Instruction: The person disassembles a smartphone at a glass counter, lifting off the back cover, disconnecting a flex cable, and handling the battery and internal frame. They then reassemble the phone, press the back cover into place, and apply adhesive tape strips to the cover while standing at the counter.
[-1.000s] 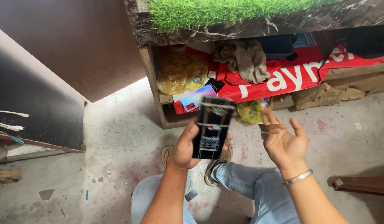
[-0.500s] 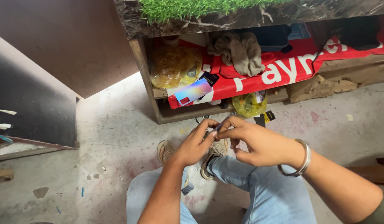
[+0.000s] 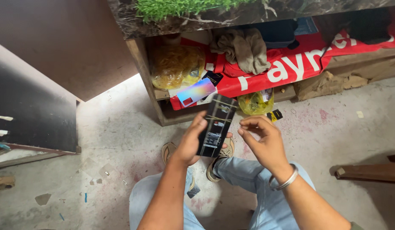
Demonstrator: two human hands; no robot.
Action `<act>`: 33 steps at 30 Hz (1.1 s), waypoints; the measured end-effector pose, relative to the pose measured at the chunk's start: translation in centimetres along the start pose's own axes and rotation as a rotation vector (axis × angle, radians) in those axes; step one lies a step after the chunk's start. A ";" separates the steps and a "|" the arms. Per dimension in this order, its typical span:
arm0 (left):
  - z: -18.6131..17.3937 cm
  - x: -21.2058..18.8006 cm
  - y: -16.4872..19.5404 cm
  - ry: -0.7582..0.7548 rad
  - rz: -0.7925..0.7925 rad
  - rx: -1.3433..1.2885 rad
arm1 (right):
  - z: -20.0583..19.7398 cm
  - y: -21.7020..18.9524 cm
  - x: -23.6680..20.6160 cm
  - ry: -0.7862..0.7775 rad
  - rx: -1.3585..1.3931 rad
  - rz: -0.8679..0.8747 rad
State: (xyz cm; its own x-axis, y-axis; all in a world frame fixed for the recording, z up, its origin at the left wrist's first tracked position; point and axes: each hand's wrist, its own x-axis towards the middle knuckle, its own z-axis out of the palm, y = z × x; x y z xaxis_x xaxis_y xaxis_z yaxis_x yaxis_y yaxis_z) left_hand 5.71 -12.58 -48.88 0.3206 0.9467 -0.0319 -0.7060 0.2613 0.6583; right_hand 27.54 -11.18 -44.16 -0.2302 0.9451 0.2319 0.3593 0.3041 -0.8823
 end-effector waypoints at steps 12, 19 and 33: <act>-1.1 -0.3 -0.5 -0.131 -0.077 -0.480 | 2.2 -1.1 1.2 -0.137 0.477 0.110; -1.2 -0.4 -0.6 -0.145 -0.025 -0.425 | 2.3 -0.3 0.9 -0.146 0.522 0.168; -0.2 0.2 -0.8 -0.099 -0.060 -0.339 | 2.3 3.1 0.6 -0.099 0.511 0.203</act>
State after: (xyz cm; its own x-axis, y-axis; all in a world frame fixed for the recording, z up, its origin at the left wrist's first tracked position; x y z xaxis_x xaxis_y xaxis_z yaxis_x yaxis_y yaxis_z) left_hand 6.19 -12.59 -49.60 0.4157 0.9093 0.0211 -0.8480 0.3791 0.3703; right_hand 26.43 -9.98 -47.65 -0.2947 0.9554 0.0186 -0.0728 -0.0031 -0.9973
